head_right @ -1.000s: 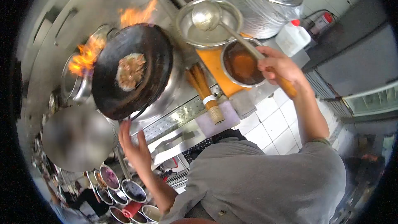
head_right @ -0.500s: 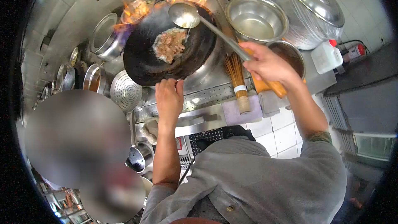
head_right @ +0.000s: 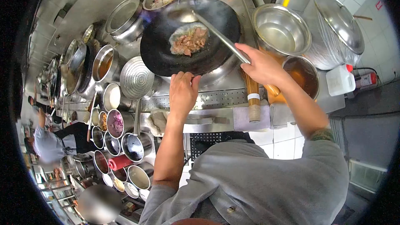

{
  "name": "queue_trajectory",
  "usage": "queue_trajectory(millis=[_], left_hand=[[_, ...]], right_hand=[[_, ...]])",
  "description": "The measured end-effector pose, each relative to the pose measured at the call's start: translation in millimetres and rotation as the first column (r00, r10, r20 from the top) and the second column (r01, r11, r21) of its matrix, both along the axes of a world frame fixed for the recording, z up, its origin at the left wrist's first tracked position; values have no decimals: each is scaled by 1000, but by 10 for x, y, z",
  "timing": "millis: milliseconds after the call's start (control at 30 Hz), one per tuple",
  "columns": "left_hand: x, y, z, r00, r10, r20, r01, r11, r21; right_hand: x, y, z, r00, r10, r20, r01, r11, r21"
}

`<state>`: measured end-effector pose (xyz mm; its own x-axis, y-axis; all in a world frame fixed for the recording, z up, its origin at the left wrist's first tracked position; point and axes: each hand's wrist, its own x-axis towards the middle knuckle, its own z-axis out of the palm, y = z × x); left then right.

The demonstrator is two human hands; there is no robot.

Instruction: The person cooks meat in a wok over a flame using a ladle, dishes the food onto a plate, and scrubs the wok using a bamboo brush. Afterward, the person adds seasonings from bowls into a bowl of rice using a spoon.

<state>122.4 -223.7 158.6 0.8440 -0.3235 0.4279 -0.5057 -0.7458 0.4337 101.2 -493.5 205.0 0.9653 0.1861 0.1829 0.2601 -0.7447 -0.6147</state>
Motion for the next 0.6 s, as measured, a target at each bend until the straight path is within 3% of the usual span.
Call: queue_trajectory(millis=[33,100,167,267,367,500,600], left_hand=[[-27,-6,62,1000,10,-29,-10,1000,1],[-37,11,36,999,-24,-49,22,998,-53],[-102,84,29,1000,-21,-10,20,993,-119],[-571,412,331,991,51,120,-43,996,-74],[-1226,1029,347,981,109,-159,-133,980,-149],[-1968,1768,282,909,232,-347,-321,920,-225],[-2400,2152,230,855,343,-389,-461,847,-265]], right_hand=[[-59,-27,69,919,-32,-393,157,944,289],[-121,72,206,866,187,-464,171,761,626],[-150,299,376,815,413,-406,180,486,855],[-297,781,492,710,567,-418,240,363,900],[-488,1403,568,653,571,-496,116,572,812],[-529,2337,414,396,735,-550,-43,613,789],[-663,3064,164,400,743,-537,-250,652,715]])
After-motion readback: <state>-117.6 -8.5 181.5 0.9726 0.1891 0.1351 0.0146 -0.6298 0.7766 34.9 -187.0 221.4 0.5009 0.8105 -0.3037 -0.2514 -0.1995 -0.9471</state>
